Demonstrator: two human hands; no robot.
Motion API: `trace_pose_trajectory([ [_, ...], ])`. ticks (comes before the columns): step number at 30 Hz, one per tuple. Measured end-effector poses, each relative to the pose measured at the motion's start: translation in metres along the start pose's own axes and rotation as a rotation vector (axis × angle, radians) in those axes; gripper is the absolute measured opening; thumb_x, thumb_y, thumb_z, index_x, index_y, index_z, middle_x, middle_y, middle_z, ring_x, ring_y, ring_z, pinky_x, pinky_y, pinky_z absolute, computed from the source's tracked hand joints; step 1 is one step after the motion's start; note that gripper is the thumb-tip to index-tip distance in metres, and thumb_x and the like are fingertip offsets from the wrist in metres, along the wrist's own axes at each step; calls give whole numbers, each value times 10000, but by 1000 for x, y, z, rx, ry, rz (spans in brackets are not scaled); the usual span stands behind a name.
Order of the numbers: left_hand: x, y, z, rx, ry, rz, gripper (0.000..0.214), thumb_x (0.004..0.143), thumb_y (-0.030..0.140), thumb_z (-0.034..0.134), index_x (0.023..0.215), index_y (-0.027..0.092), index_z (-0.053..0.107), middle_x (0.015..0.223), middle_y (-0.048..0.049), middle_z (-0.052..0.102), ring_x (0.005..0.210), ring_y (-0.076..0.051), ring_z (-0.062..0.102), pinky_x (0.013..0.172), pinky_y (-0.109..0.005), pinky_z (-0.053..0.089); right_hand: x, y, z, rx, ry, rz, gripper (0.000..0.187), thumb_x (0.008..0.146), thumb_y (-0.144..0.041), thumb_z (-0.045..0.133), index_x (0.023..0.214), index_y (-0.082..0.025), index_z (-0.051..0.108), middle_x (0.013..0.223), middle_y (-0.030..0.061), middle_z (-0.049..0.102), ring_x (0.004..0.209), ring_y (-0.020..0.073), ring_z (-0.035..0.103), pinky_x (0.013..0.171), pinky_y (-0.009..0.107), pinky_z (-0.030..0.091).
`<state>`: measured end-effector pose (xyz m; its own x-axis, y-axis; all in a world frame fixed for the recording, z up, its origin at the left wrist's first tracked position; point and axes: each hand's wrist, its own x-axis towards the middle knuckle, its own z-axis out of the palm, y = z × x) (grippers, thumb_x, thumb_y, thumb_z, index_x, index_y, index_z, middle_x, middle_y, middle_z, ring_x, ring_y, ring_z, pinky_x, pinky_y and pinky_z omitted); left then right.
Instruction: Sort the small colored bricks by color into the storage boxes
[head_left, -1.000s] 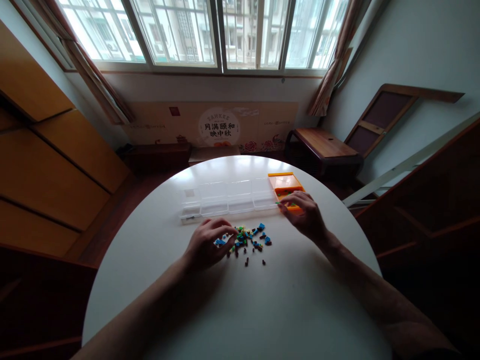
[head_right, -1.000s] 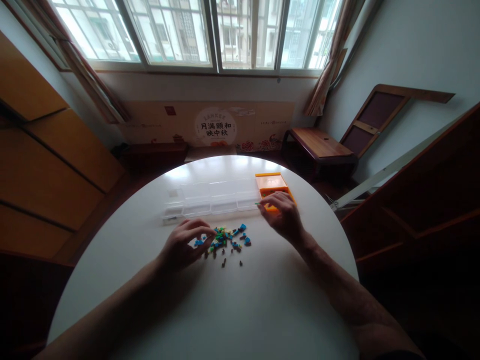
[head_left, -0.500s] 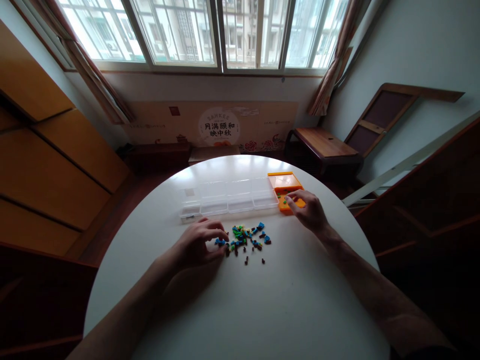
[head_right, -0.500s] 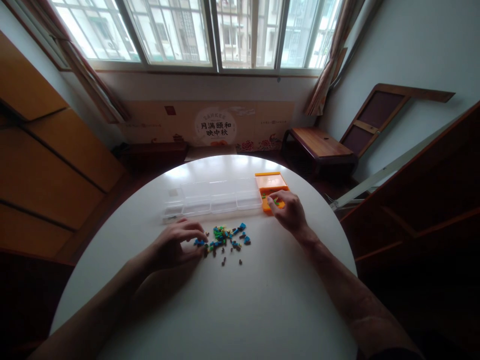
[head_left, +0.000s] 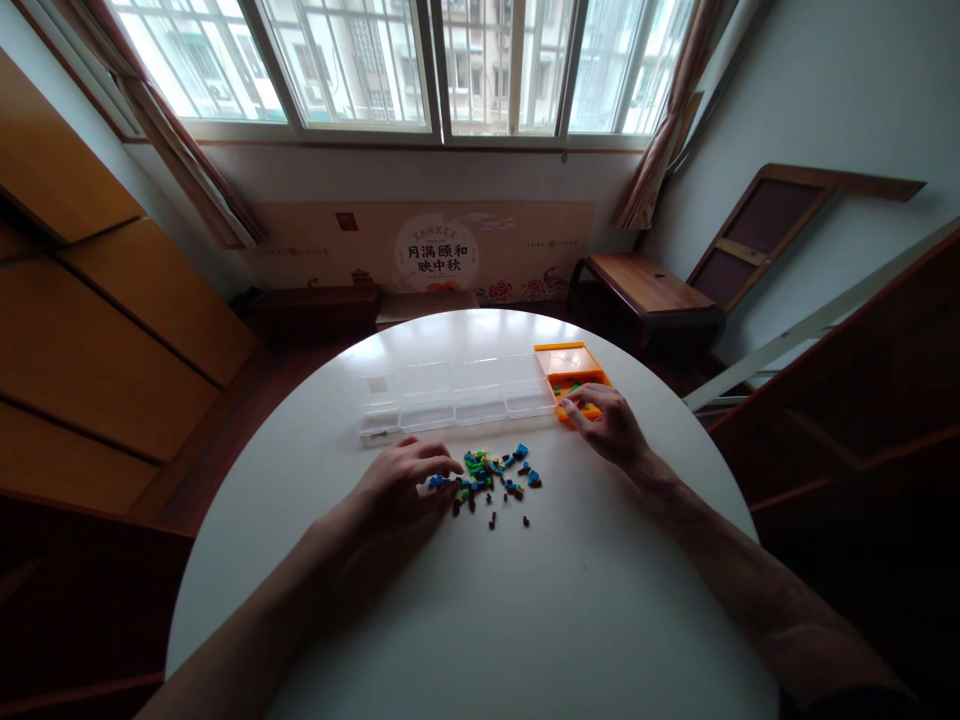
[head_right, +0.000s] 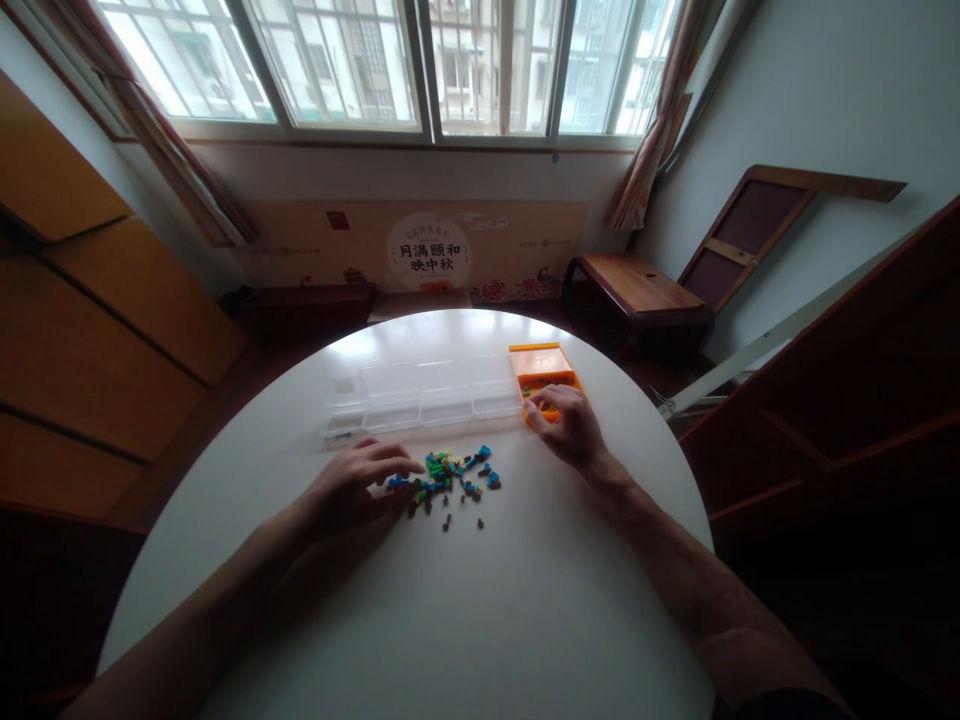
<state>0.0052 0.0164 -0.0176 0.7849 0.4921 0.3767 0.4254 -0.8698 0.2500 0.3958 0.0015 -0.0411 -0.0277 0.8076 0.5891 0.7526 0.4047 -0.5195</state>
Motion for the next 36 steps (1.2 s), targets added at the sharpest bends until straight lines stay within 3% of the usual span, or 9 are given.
trace_pose_trajectory([
  [3,-1,-2,2,2,16,31,150,1036,358,721,1123,301,829,1019,-39,805,814,-186,650,756,-299,468,0,-2,0,3,-12,1,223,1033,-341,666,849,-243,746,879,49,779,849,259,725,892,428,572],
  [14,5,5,1,-17,93,85,125,1044,274,703,970,251,802,962,-17,795,753,-153,640,768,-294,458,0,-3,1,8,-39,5,235,1047,-363,653,869,-243,748,863,56,763,836,258,715,866,432,575],
  [20,11,19,6,-282,223,-115,164,1061,298,723,956,198,801,913,-36,755,704,-122,621,774,-283,504,-2,-27,0,14,-24,-149,150,1044,-291,667,935,-249,761,946,50,793,942,263,738,1049,495,543],
  [24,18,33,10,-557,251,-290,215,1052,357,741,971,179,829,903,-59,744,751,-141,654,656,-240,498,-7,-59,4,99,-112,-358,55,1019,-250,720,1047,-268,764,998,32,815,935,233,745,1080,478,548],
  [27,22,42,13,-649,260,-368,235,1026,390,777,954,179,851,904,-66,760,777,-150,674,663,-235,514,-16,-75,16,122,-155,-476,126,1012,-300,767,1135,-282,750,1011,17,825,919,211,759,1150,476,529],
  [31,25,51,19,-757,239,-402,282,1011,430,791,932,168,861,914,-84,770,804,-171,714,695,-250,569,-24,-78,32,103,-173,-568,254,983,-422,834,1170,-281,735,1011,13,829,918,211,765,1165,464,533],
  [36,26,55,25,-815,224,-421,268,972,427,837,909,169,868,924,-91,781,773,-166,717,648,-241,566,-25,-74,33,106,-165,-597,144,1014,-352,811,1103,-270,732,986,-5,829,895,189,757,1158,435,536],
])
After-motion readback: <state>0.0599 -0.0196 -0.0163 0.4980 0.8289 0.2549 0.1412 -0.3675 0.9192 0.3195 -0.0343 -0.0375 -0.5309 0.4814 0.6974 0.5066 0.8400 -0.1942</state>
